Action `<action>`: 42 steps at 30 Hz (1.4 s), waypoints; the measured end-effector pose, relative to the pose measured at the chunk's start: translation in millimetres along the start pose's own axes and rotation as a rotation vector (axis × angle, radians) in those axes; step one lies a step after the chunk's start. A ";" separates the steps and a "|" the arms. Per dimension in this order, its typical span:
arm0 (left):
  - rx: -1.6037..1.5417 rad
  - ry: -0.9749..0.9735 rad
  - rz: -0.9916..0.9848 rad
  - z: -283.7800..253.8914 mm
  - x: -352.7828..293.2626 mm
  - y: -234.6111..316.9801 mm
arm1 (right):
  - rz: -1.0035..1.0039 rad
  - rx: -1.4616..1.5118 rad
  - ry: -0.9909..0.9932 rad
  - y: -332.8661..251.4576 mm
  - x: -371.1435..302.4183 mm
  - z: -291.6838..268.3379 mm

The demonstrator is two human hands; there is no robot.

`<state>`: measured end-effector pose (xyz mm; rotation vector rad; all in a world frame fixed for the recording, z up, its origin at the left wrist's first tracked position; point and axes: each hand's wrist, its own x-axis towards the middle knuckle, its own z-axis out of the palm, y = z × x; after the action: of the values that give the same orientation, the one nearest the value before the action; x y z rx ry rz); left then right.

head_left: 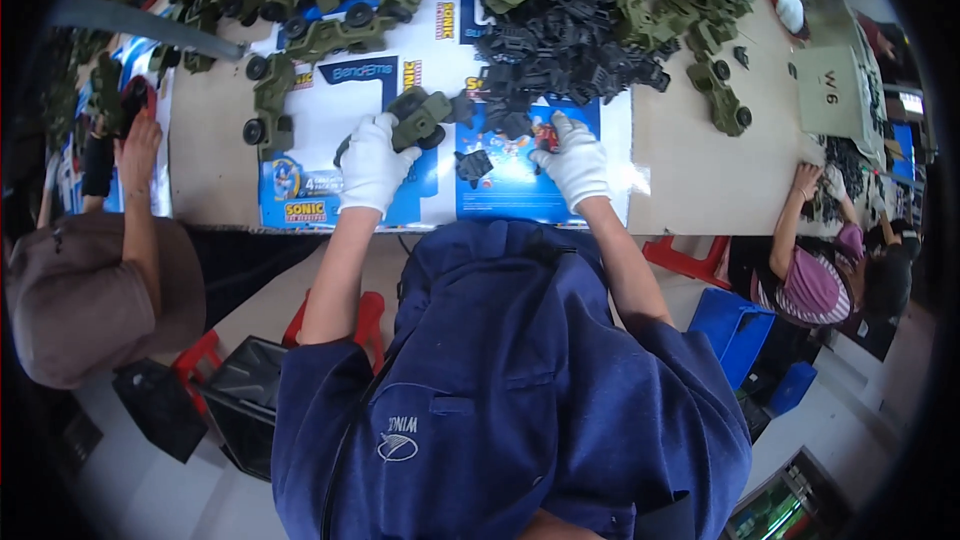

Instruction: The person assembles plastic toy car components by hand, joining chassis parts to a toy car body.

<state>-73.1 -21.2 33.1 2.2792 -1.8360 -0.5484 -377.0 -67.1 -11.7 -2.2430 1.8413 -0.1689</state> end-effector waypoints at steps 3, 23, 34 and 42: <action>0.184 0.178 0.080 0.4 4.3 -9.7 | 0.079 0.249 -0.005 -3.5 2.9 -5.0; -0.581 -0.235 -0.465 18.3 -3.9 -124.4 | 0.338 0.357 -0.422 -8.1 7.1 -50.4; -0.447 -0.049 -0.445 33.9 -0.4 -71.7 | -0.152 -0.090 -0.157 -11.3 -1.9 -7.3; 0.036 -0.189 -0.276 -30.9 -17.2 -31.0 | 0.012 -0.034 -0.161 1.7 -19.1 -19.2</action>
<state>-36.3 -0.4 53.8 2.6054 -1.6248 -0.8024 -387.0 -50.8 7.6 -2.1971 1.7856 0.0444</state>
